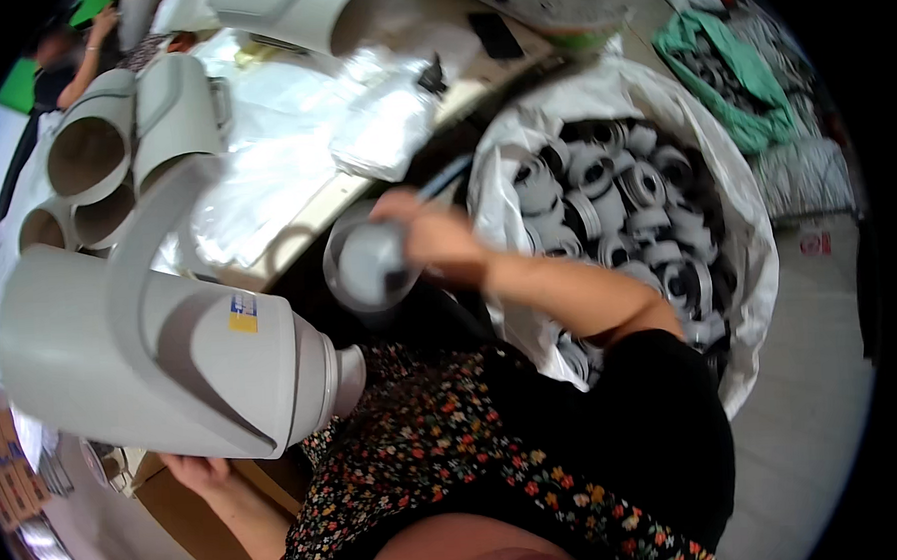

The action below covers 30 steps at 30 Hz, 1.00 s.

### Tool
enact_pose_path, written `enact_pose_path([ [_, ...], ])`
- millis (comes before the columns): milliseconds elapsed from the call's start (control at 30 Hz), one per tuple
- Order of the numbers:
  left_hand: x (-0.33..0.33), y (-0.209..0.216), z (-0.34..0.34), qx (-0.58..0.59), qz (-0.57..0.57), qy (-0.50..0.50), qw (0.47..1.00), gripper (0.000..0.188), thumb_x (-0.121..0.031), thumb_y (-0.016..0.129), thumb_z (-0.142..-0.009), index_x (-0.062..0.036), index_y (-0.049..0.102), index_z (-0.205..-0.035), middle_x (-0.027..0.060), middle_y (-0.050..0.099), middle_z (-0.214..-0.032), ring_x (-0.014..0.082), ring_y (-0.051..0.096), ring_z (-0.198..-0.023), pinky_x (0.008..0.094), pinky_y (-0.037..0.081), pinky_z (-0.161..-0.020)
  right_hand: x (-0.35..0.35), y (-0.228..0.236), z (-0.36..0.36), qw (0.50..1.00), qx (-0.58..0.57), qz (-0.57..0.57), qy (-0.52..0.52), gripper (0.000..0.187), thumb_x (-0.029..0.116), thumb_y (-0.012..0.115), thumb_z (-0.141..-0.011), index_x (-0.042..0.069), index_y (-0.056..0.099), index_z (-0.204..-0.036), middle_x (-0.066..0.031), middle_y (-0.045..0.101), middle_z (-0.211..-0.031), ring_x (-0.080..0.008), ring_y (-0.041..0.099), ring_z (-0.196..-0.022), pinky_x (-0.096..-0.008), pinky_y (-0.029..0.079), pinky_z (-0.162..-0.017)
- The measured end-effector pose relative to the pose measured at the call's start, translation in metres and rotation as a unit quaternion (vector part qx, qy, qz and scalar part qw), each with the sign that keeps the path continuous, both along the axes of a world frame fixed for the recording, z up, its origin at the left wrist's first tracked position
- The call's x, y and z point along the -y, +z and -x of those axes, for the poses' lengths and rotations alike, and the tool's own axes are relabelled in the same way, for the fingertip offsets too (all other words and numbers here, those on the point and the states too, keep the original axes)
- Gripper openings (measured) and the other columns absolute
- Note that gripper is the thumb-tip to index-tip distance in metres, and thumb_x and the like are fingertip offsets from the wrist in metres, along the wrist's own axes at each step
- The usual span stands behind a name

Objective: The person repeatedly picks up gray plastic containers from a table, places them into clear plastic bags, and puts the wrapped items into a cardboard box. The process is repetitive, involving handling the containers and bags by hand.

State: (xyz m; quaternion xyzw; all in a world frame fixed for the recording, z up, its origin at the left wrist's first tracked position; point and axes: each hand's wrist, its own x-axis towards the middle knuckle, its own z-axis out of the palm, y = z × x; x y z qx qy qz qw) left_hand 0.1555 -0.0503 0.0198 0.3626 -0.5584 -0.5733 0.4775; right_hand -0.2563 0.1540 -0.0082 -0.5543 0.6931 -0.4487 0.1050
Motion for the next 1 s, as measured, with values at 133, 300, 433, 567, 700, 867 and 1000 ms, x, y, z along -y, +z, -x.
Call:
enact_pose_path([
  [133,0.006,0.051,0.032,-0.121,-0.023,-0.353,0.927,0.043,-0.031,0.049,-0.091,-0.0072,0.04,-0.125,0.0093,0.05,-0.116,0.0214,0.054,-0.099,0.029,0.05,-0.071,-0.013,-0.063,-0.109,0.931,0.319,-0.138,0.108,0.055,0.008,0.048,-0.081,0.006,0.033,-0.134,-0.0141,0.059,-0.109,-0.023,0.06,-0.094,-0.0306,0.046,-0.08],
  [300,-0.05,0.022,0.097,0.197,-0.022,-0.274,0.941,0.034,-0.027,0.058,-0.088,-0.0023,0.042,-0.106,0.0105,0.057,-0.078,0.0156,0.057,-0.063,0.0249,0.045,-0.054,-0.079,-0.075,-0.046,0.807,0.578,-0.116,-0.037,0.034,0.011,0.047,-0.089,0.003,0.046,-0.122,-0.0108,0.063,-0.09,-0.0127,0.058,-0.061,-0.025,0.049,-0.057],
  [433,-0.046,0.011,0.097,0.197,-0.016,-0.229,0.953,0.046,-0.037,0.063,-0.084,-0.0013,0.042,-0.104,0.0088,0.057,-0.076,0.0147,0.056,-0.063,0.0247,0.047,-0.057,-0.154,-0.162,0.05,0.86,0.305,-0.102,-0.397,0.027,0.011,0.049,-0.084,0.002,0.057,-0.108,-0.0113,0.063,-0.077,-0.017,0.059,-0.069,-0.0323,0.048,-0.064],
  [567,-0.048,0.017,0.106,0.193,-0.072,-0.188,0.96,0.044,-0.031,0.064,-0.083,-0.0036,0.042,-0.11,0.0077,0.054,-0.084,0.017,0.056,-0.067,0.0289,0.049,-0.061,-0.231,-0.326,0.119,0.834,0.095,-0.325,-0.436,0.07,0.026,0.07,-0.069,0.003,0.042,-0.129,-0.0245,0.049,-0.123,-0.0369,0.05,-0.111,-0.0395,0.04,-0.096],
  [700,-0.045,0.026,0.127,0.227,-0.075,-0.214,0.947,0.048,-0.033,0.064,-0.081,-0.0018,0.045,-0.112,0.0052,0.053,-0.084,0.0152,0.056,-0.071,0.0276,0.046,-0.064,-0.232,-0.39,0.124,0.786,0.167,-0.351,-0.481,0.085,0.034,0.073,-0.064,0.004,0.036,-0.134,-0.0256,0.048,-0.125,-0.0382,0.047,-0.116,-0.0393,0.037,-0.098],
  [867,-0.054,0.03,0.116,0.196,-0.093,-0.261,0.941,0.054,-0.035,0.066,-0.081,-0.0013,0.044,-0.117,0.0057,0.058,-0.086,0.0129,0.057,-0.074,0.027,0.047,-0.067,-0.202,-0.341,0.114,0.746,0.196,-0.46,-0.44,0.079,0.029,0.07,-0.066,0.008,0.037,-0.135,-0.0256,0.052,-0.121,-0.0396,0.051,-0.11,-0.0398,0.039,-0.095],
  [1000,-0.066,0.042,0.116,0.199,-0.096,-0.285,0.933,0.05,-0.028,0.066,-0.081,0.0011,0.049,-0.118,0.0055,0.056,-0.101,0.014,0.055,-0.091,0.0289,0.046,-0.078,-0.221,-0.163,0.133,0.893,-0.082,-0.249,-0.366,0.069,0.011,0.065,-0.07,0.007,0.04,-0.133,-0.0264,0.054,-0.114,-0.0384,0.053,-0.107,-0.0402,0.042,-0.089],
])
